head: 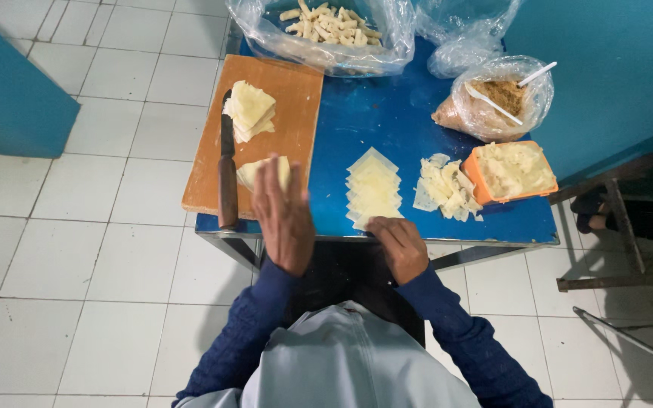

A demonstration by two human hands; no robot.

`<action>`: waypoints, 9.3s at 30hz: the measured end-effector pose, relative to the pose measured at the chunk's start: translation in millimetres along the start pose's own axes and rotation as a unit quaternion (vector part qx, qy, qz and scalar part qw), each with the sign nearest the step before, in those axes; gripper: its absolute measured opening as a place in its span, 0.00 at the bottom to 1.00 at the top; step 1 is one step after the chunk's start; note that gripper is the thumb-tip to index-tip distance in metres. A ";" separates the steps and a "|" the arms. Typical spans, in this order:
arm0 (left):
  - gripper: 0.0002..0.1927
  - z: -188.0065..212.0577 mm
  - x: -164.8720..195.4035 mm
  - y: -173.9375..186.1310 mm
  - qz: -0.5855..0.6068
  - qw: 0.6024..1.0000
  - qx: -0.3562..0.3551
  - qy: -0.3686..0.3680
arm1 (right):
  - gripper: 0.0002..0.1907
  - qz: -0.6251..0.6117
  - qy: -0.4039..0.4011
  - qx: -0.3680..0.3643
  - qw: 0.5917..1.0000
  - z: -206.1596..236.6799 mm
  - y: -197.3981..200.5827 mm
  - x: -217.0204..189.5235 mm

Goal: The person sits at a table and folds thin translucent wafer sheets in half one at a time, stacking the folded pieces on the table. They occasionally use a plastic spoon to scoop brown powder from a plastic bag and place it onto a sheet before folding, and at the end they reach toward a bag of puffed snack sticks.

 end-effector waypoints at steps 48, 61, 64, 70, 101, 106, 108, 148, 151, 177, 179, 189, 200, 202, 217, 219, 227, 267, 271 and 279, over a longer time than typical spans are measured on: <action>0.28 62.9 33.8 -37.9 0.090 0.958 -0.221 -0.156 | 0.21 0.134 -0.187 0.007 0.973 17.1 85.0 112.3; 0.31 58.6 31.5 -46.8 0.046 0.960 -0.230 -0.152 | 0.36 0.248 -0.017 -0.165 0.954 0.4 -8.3 44.4; 0.31 59.6 31.8 -49.2 0.038 0.960 -0.226 -0.162 | 0.32 0.343 0.054 -0.159 0.924 5.5 -7.9 45.7; 0.31 60.2 35.4 -52.3 -0.006 0.961 -0.209 -0.181 | 0.33 0.386 0.059 -0.216 0.895 -1.6 -3.2 64.3; 0.28 25.5 31.4 -55.6 0.031 0.942 -0.251 -0.219 | 0.31 0.348 0.012 -0.213 0.913 -30.7 -21.2 92.5; 0.32 22.1 27.7 -64.2 0.059 0.936 -0.307 -0.165 | 0.47 -0.011 -0.060 -0.178 0.982 -41.8 -35.3 116.5; 0.35 20.8 26.9 -66.8 0.067 0.948 -0.273 -0.147 | 0.48 -0.034 -0.066 -0.189 0.979 -41.0 -49.5 115.5; 0.35 7.7 21.7 -74.3 -0.053 0.958 -0.221 -0.175 | 0.36 0.372 0.027 -0.161 0.914 -67.6 -44.3 110.2; 0.35 7.2 22.4 -74.6 -0.047 0.963 -0.200 -0.173 | 0.41 0.194 -0.077 -0.119 0.971 -63.7 0.9 136.4; 0.38 19.2 15.1 -86.1 -0.032 0.969 -0.178 -0.166 | 0.49 0.291 -0.185 -0.105 0.933 47.4 51.8 81.7; 0.39 24.7 16.5 -84.1 -0.044 0.968 -0.193 -0.157 | 0.41 0.268 -0.121 -0.110 0.950 19.1 17.3 67.0; 0.42 23.4 26.0 -72.3 -0.067 0.961 -0.244 -0.116 | 0.34 0.336 -0.003 -0.195 0.922 -33.4 -37.9 58.8; 0.40 22.1 27.5 -68.6 -0.047 0.968 -0.211 -0.131 | 0.25 0.157 -0.060 0.038 0.985 -73.2 49.0 177.7; 0.40 19.6 30.9 -63.9 -0.022 0.973 -0.194 -0.124 | 0.14 0.209 -0.101 0.026 0.972 -77.2 79.2 214.8; 0.17 30.4 42.8 -41.9 0.058 0.984 -0.167 0.011 | 0.06 0.219 -0.193 -0.056 0.955 -92.3 101.5 283.0; 0.16 31.5 42.9 -42.3 0.060 0.985 -0.159 0.008 | 0.03 0.340 -0.209 -0.085 0.913 -84.5 109.1 284.9; 0.11 33.2 44.0 -42.5 0.083 0.985 -0.153 0.006 | 0.08 0.181 -0.314 -0.139 0.921 -68.9 97.5 305.2; 0.10 34.7 48.1 -47.4 0.275 0.958 -0.075 -0.011 | 0.13 -0.024 -0.077 -0.073 0.994 1.2 45.1 60.2; 0.09 33.4 49.5 -46.6 0.289 0.953 -0.092 -0.022 | 0.19 0.057 0.012 -0.014 0.998 4.7 52.4 48.7; 0.09 33.9 45.3 -48.4 0.285 0.952 -0.108 -0.007 | 0.17 0.061 -0.016 0.017 0.998 16.3 57.7 62.2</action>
Point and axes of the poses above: each hand's wrist, its own z-axis away from the middle knuckle, its own y-axis out of the back of the hand, x = y × z, the point moved 4 cm from there along -z, towards the middle knuckle, and after that the axes turned 5 degrees about z, right-handed, at the moved point
